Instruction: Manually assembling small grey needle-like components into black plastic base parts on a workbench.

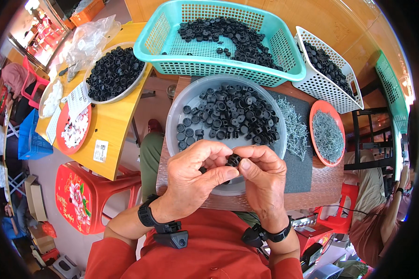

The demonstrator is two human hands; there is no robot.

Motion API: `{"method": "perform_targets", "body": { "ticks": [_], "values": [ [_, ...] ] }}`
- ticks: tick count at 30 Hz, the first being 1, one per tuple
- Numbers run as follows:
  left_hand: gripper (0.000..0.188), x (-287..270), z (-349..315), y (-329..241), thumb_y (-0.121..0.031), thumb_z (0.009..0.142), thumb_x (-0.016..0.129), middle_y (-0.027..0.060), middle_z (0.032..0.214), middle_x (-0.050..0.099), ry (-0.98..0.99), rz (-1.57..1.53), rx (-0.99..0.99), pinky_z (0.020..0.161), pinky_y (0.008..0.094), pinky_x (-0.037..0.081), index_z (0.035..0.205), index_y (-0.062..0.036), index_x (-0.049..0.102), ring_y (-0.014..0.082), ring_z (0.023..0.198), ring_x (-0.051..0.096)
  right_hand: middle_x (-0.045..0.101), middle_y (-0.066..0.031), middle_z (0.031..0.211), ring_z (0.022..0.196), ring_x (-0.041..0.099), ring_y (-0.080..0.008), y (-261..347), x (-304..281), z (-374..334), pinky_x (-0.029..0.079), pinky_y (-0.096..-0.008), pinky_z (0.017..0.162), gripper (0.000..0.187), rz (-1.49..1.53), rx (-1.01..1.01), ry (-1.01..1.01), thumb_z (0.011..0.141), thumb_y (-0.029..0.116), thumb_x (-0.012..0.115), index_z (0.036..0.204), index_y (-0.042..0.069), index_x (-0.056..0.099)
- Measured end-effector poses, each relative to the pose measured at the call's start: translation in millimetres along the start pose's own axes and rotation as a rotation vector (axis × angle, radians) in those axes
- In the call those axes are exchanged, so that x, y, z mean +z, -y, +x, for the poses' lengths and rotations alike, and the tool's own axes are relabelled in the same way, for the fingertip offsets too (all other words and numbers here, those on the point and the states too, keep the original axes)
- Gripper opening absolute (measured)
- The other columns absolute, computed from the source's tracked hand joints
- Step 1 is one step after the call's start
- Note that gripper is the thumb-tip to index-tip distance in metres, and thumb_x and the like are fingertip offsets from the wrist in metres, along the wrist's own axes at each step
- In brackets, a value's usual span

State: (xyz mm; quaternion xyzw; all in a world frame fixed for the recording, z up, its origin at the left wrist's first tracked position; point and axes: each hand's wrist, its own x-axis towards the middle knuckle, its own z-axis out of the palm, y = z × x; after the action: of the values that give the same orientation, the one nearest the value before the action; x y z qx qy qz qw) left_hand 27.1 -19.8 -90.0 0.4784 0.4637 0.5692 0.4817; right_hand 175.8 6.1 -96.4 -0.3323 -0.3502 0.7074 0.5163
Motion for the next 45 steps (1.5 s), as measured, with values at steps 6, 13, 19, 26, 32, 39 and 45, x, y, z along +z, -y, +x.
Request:
{"method": "perform_targets", "body": {
  "ticks": [6, 13, 19, 26, 32, 39, 45],
  "values": [
    [0.025, 2, 2, 0, -0.003, 0.071, 0.074, 0.0022, 0.078, 0.057, -0.014, 0.102, 0.092, 0.060, 0.0216, 0.047, 0.092, -0.0008, 0.061, 0.0069, 0.068, 0.054, 0.065, -0.0084, 0.088, 0.074, 0.060, -0.0101, 0, -1, 0, 0.050, -0.0221, 0.068, 0.016, 0.003, 0.008, 0.003, 0.082, -0.006, 0.059, 0.098, -0.003, 0.062],
    [0.027, 2, 5, -1, -0.001, 0.069, 0.075, 0.0030, 0.076, 0.055, 0.009, 0.270, 0.205, 0.055, 0.0211, 0.046, 0.091, -0.0007, 0.061, 0.0071, 0.063, 0.053, 0.065, -0.0086, 0.088, 0.073, 0.059, -0.0098, 0, 2, -1, 0.049, -0.0223, 0.066, 0.016, -0.011, 0.013, -0.029, 0.082, -0.007, 0.059, 0.096, -0.002, 0.063],
    [0.026, 1, 7, 0, -0.003, 0.070, 0.075, 0.0036, 0.075, 0.055, 0.020, 0.263, 0.238, 0.055, 0.0221, 0.047, 0.092, -0.0004, 0.061, 0.0080, 0.063, 0.053, 0.065, -0.0063, 0.085, 0.072, 0.058, -0.0090, -1, 3, 1, 0.048, -0.0212, 0.064, 0.016, -0.029, -0.017, -0.042, 0.080, -0.008, 0.061, 0.093, -0.001, 0.064],
    [0.028, -1, 7, -1, -0.006, 0.070, 0.075, 0.0066, 0.077, 0.058, 0.048, 0.273, 0.168, 0.058, 0.0241, 0.050, 0.094, 0.0009, 0.061, 0.0117, 0.067, 0.058, 0.064, -0.0055, 0.083, 0.071, 0.057, -0.0086, 0, 0, 0, 0.048, -0.0216, 0.065, 0.015, -0.023, 0.025, -0.038, 0.079, -0.006, 0.063, 0.093, -0.002, 0.063],
    [0.028, -1, 7, -1, -0.003, 0.071, 0.074, 0.0074, 0.080, 0.060, 0.075, 0.229, 0.116, 0.062, 0.0251, 0.052, 0.095, 0.0022, 0.060, 0.0126, 0.071, 0.061, 0.065, -0.0056, 0.085, 0.073, 0.058, -0.0087, 1, 0, 0, 0.049, -0.0218, 0.067, 0.015, -0.008, 0.023, -0.027, 0.079, -0.006, 0.063, 0.093, -0.001, 0.063],
    [0.031, -3, 10, 2, -0.007, 0.070, 0.077, 0.0052, 0.078, 0.061, 0.080, 0.264, 0.178, 0.060, 0.0219, 0.047, 0.096, 0.0027, 0.063, 0.0090, 0.069, 0.057, 0.065, -0.0050, 0.085, 0.076, 0.058, -0.0086, 0, 2, 2, 0.049, -0.0213, 0.069, 0.015, -0.036, 0.021, -0.042, 0.080, -0.007, 0.062, 0.093, -0.001, 0.064],
    [0.024, -3, 14, -2, -0.005, 0.072, 0.074, 0.0061, 0.077, 0.061, 0.124, 0.296, 0.174, 0.059, 0.0235, 0.050, 0.088, 0.0027, 0.057, 0.0113, 0.067, 0.060, 0.065, -0.0046, 0.084, 0.075, 0.058, -0.0081, 1, 1, 4, 0.048, -0.0206, 0.068, 0.014, -0.030, 0.008, -0.032, 0.080, -0.009, 0.061, 0.091, -0.001, 0.064]
  ]
}}
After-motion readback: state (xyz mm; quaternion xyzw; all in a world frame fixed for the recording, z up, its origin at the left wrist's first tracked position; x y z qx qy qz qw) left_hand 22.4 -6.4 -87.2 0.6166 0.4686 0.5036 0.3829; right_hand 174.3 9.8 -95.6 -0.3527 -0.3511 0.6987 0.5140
